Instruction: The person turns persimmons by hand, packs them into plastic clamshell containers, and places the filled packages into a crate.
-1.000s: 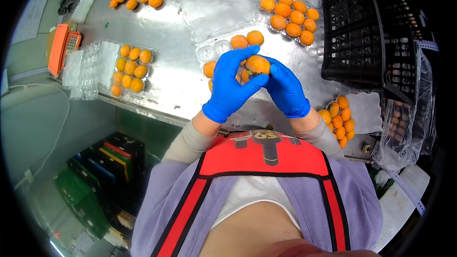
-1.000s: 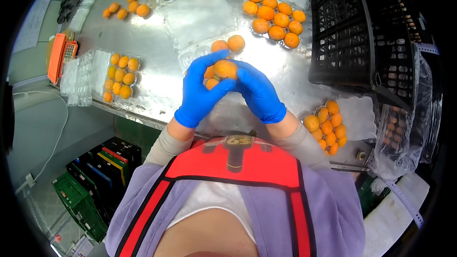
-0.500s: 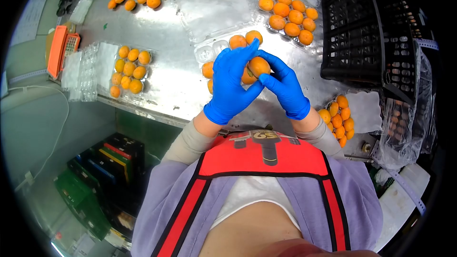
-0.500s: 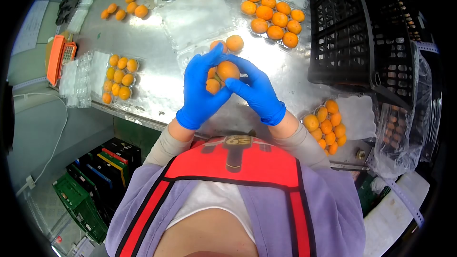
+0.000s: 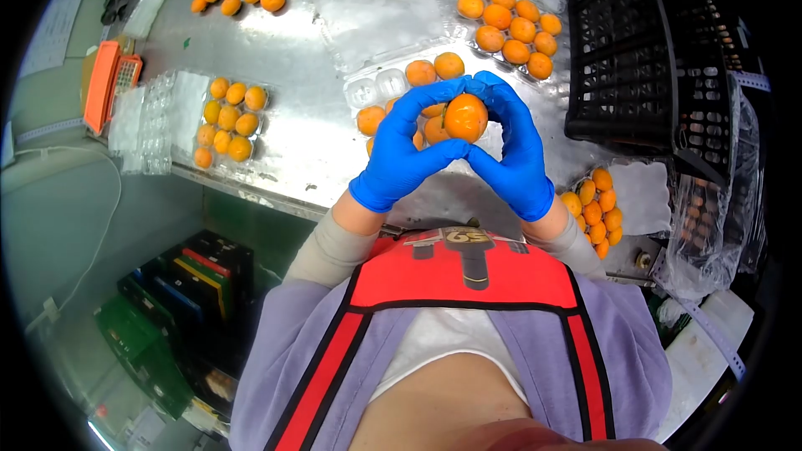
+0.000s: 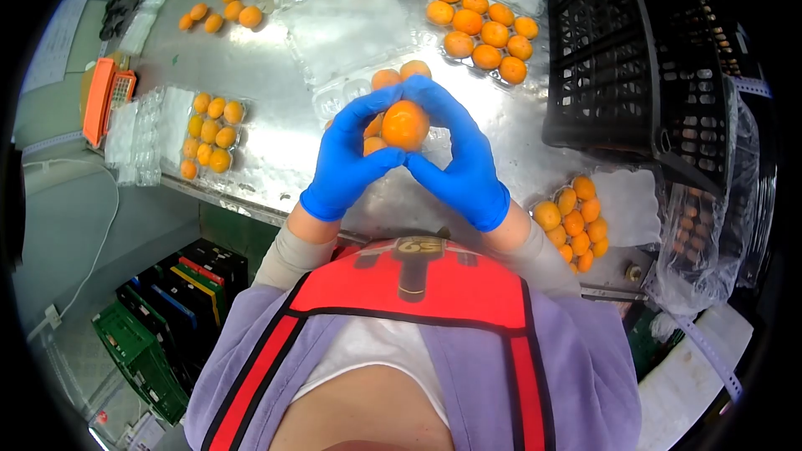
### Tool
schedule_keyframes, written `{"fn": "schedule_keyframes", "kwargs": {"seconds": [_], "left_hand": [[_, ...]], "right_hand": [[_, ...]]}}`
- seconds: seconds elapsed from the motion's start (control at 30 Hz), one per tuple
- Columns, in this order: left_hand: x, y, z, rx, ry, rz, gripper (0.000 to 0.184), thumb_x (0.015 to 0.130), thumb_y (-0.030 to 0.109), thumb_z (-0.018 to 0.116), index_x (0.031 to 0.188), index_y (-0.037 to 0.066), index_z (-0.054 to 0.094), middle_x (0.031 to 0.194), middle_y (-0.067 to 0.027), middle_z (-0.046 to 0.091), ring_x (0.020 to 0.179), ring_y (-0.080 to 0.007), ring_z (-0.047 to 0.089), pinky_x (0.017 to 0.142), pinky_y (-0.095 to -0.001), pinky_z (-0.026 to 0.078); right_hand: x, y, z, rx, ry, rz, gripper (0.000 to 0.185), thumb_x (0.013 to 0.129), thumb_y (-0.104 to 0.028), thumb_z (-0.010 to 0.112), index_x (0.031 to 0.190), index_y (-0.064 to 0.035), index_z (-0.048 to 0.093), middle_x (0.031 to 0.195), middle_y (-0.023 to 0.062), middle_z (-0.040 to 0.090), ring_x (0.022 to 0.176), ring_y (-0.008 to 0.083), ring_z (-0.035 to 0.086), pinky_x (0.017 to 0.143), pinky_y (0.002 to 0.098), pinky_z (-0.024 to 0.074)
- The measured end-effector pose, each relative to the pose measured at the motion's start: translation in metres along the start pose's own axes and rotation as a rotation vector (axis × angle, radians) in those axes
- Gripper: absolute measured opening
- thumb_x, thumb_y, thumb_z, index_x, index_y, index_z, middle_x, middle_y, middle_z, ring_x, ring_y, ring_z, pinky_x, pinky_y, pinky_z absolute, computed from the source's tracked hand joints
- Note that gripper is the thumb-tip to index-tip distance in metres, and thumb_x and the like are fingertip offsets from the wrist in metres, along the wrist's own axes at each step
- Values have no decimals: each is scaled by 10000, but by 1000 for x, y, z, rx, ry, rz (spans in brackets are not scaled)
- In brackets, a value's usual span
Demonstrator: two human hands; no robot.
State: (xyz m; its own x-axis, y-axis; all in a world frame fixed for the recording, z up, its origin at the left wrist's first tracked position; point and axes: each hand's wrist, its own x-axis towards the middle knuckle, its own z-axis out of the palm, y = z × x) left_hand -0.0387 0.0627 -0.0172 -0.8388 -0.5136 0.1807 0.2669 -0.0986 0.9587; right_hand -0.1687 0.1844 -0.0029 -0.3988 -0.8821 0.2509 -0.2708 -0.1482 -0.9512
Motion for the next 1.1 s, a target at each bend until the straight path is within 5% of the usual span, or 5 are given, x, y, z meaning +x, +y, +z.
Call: {"fn": "schedule_keyframes", "kwargs": {"seconds": [0.3, 0.47, 0.63, 0.83, 1.1], "left_hand": [[-2, -4, 0, -429, -39, -146, 616, 767, 85, 694, 1313, 30, 413, 1338, -104, 443, 1245, -235, 414, 1050, -390, 329], [-1, -5, -1, -348, -44, -98, 619, 767, 85, 692, 1315, 28, 410, 1361, -107, 424, 1253, -230, 406, 1044, -378, 335], [-3, 1, 3, 35, 13, -8, 620, 765, 31, 676, 1320, 38, 400, 1355, -101, 423, 1224, -216, 433, 1013, -352, 368], [-3, -2, 2, -326, 3, -128, 618, 776, 6, 662, 1328, 43, 385, 1343, -89, 425, 1199, -213, 456, 996, -346, 390], [-3, -10, 2, -301, -69, -37, 617, 770, 37, 687, 1315, 60, 399, 1326, -84, 436, 1223, -222, 429, 1004, -360, 385]], "right_hand": [[0, -7, 10, 28, 132, -43, 700, 723, -54, 711, 1330, -30, 363, 1279, 132, 485, 1179, 248, 482, 980, 362, 380], [-1, -2, 6, -62, 155, -83, 654, 718, -56, 722, 1291, -37, 410, 1247, 121, 508, 1131, 255, 511, 926, 353, 409], [7, -6, 4, -521, 58, -414, 599, 677, -49, 741, 1220, -49, 488, 1218, 116, 521, 1047, 296, 535, 889, 364, 418], [5, -10, 7, -223, 152, -121, 627, 657, -89, 759, 1229, -81, 504, 1226, 108, 518, 1114, 275, 484, 936, 362, 384], [5, 1, 3, -369, 43, -233, 534, 674, -122, 751, 1172, -95, 561, 1247, 113, 505, 1125, 284, 477, 954, 363, 376]]}}
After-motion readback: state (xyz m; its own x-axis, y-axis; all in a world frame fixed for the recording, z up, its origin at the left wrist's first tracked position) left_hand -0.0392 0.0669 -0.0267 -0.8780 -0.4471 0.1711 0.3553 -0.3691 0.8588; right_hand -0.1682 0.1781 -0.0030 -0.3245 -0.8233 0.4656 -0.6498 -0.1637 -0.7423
